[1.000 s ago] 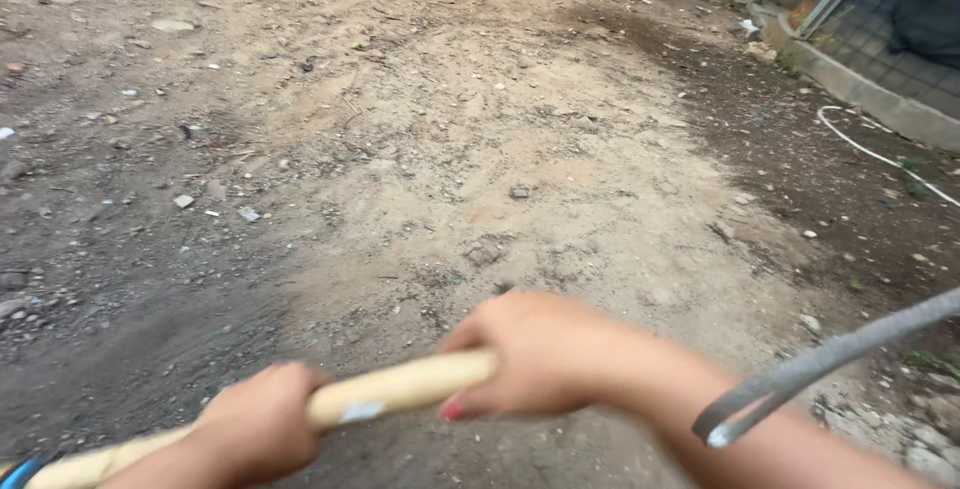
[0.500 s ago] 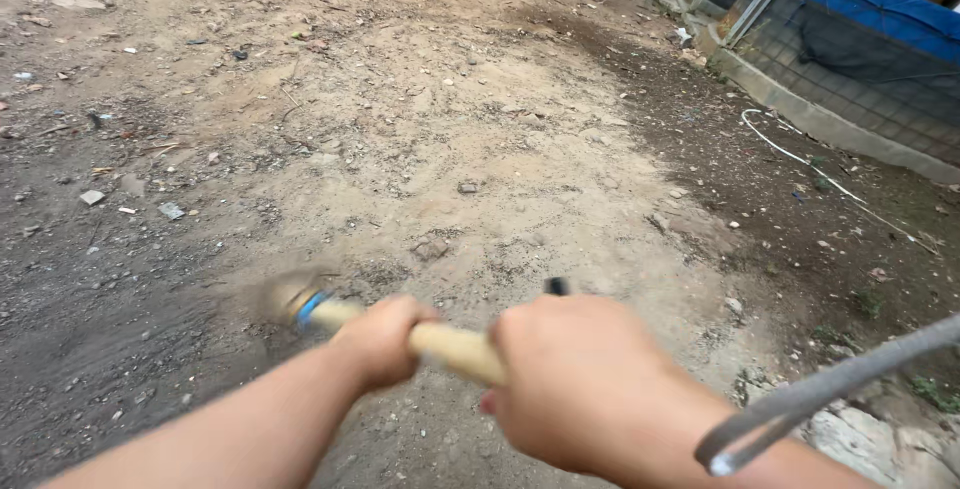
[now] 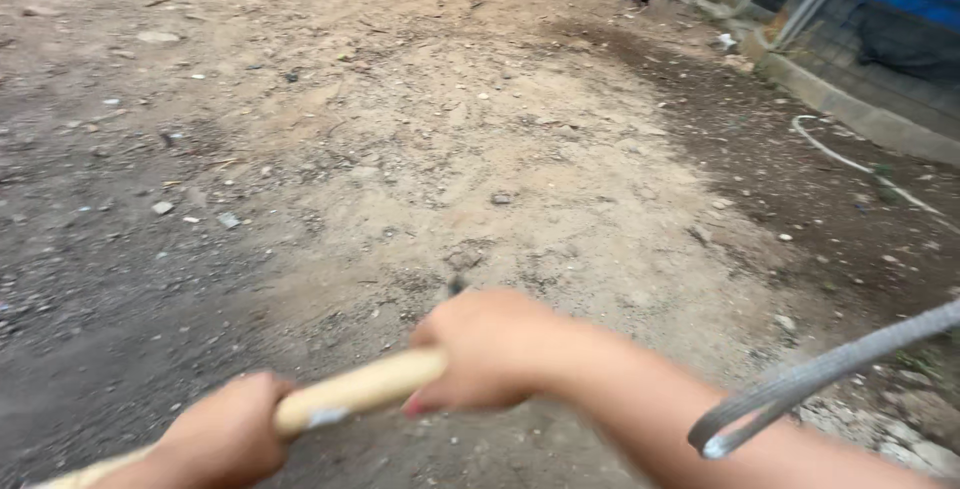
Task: The person sweeps dirt and debris on the ground toward a small fire using a broom, occasionally pushing items into the flames.
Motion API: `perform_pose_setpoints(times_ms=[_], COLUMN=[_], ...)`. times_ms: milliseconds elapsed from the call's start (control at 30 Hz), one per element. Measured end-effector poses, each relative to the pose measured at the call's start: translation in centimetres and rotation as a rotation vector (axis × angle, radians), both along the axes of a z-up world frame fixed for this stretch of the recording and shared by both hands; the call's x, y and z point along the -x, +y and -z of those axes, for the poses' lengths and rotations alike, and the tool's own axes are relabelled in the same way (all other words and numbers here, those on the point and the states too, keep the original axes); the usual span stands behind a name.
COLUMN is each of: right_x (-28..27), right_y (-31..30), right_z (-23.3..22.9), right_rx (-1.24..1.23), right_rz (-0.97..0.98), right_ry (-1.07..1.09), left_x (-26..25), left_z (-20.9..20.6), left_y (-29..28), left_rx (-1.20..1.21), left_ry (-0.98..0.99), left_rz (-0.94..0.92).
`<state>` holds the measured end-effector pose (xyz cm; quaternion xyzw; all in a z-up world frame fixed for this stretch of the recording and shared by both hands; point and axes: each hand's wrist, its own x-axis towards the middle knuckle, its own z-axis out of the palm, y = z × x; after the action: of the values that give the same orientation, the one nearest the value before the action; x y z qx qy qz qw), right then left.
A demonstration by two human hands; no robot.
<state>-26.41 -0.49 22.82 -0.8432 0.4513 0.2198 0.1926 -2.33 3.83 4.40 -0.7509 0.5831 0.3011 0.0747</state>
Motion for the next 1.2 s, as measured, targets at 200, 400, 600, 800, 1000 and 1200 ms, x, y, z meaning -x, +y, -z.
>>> perform_pose_setpoints(times_ms=[200, 400, 600, 800, 1000, 1200], right_x=[8.3, 7.6, 4.2, 2.1, -0.1, 1.4], right_y=[0.3, 2.5, -3.3, -8.5, -9.3, -9.2], right_z=[-10.0, -9.5, -5.4, -0.6, 7.4, 0.3], right_rx=[0.393, 0.304, 0.349, 0.068, -0.130, 0.061], right_rz=[0.113, 0.416, 0.184, 0.126, 0.122, 0.084], right_ry=[0.324, 0.471, 0.452, 0.189, -0.142, 0.027], left_x=[13.7, 20.2, 19.0, 8.6, -0.8, 1.6], left_z=[-11.1, -10.8, -3.3, 2.5, 4.2, -2.6], left_y=[-8.8, -15.3, -20.2, -19.4, -14.7, -15.8], left_rx=[0.337, 0.348, 0.170, 0.112, 0.011, 0.162], left_ry=[0.235, 0.325, 0.292, 0.146, -0.006, -0.004], left_rz=[0.366, 0.635, 0.573, 0.448, 0.345, 0.403])
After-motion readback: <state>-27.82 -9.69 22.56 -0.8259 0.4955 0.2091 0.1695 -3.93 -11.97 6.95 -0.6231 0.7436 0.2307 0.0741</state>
